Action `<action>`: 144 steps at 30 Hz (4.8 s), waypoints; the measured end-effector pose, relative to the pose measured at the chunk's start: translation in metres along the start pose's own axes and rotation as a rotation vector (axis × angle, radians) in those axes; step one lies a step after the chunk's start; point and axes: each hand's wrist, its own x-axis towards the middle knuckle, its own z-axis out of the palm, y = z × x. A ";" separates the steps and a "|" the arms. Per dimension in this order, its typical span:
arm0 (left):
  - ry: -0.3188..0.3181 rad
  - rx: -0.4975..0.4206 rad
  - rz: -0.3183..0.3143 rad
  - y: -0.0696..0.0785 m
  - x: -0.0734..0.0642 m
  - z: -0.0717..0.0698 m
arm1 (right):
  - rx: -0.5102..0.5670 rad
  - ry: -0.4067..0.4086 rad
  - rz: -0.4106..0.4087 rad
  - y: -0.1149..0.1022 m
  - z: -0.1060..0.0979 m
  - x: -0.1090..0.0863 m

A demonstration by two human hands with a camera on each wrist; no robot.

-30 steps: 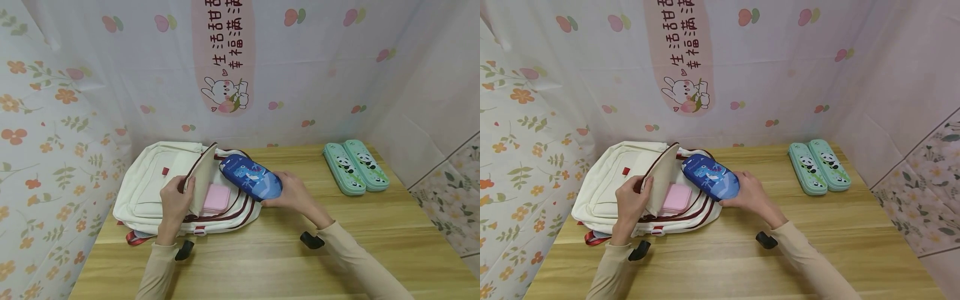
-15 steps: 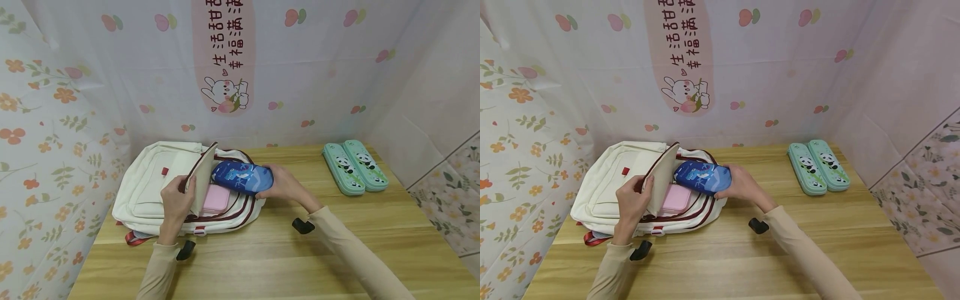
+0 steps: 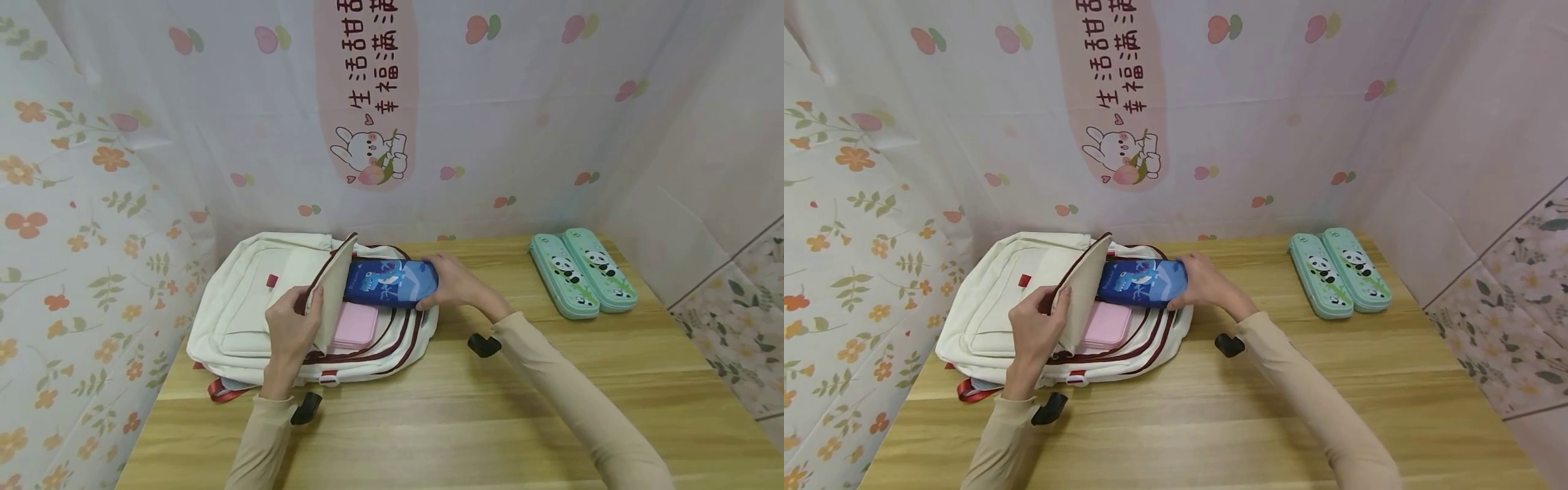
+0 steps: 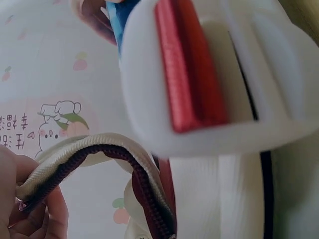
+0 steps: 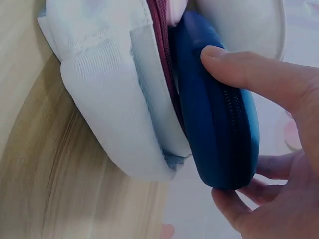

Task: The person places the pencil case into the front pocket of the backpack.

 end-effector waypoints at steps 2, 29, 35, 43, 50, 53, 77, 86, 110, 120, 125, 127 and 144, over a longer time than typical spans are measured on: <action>0.001 0.000 0.001 0.001 0.000 0.000 | -0.002 0.005 0.002 0.000 0.001 0.003; 0.010 -0.044 -0.018 0.015 -0.003 0.011 | -0.151 -0.135 0.038 -0.036 0.017 0.048; 0.011 -0.098 -0.032 0.017 -0.003 0.012 | -0.199 -0.166 0.002 -0.049 0.023 0.061; -0.002 -0.102 -0.043 0.018 -0.004 0.014 | -0.242 -0.188 -0.011 -0.062 0.030 0.076; 0.009 -0.115 -0.018 0.016 -0.005 0.016 | -0.264 -0.164 -0.016 -0.065 0.040 0.086; 0.008 -0.126 -0.021 0.017 -0.005 0.016 | -0.260 -0.158 -0.011 -0.066 0.044 0.090; -0.020 -0.136 -0.009 0.015 -0.006 0.014 | -0.212 -0.214 -0.011 -0.061 0.046 0.087; -0.013 -0.146 -0.006 0.014 -0.007 0.014 | -0.127 -0.164 -0.059 -0.046 0.035 0.067; -0.039 -0.135 -0.010 0.013 -0.014 0.017 | 0.181 0.202 -0.083 0.018 -0.002 -0.010; -0.047 -0.135 -0.014 0.014 -0.017 0.018 | 0.143 0.282 -0.028 0.051 -0.010 -0.036; -0.049 -0.140 -0.017 0.014 -0.018 0.019 | 0.136 0.302 0.019 0.064 -0.013 -0.045; -0.049 -0.144 -0.021 0.014 -0.019 0.019 | 0.137 0.318 0.035 0.069 -0.014 -0.051; -0.066 -0.126 0.015 0.011 -0.015 0.015 | 0.051 0.378 0.208 0.121 -0.031 -0.109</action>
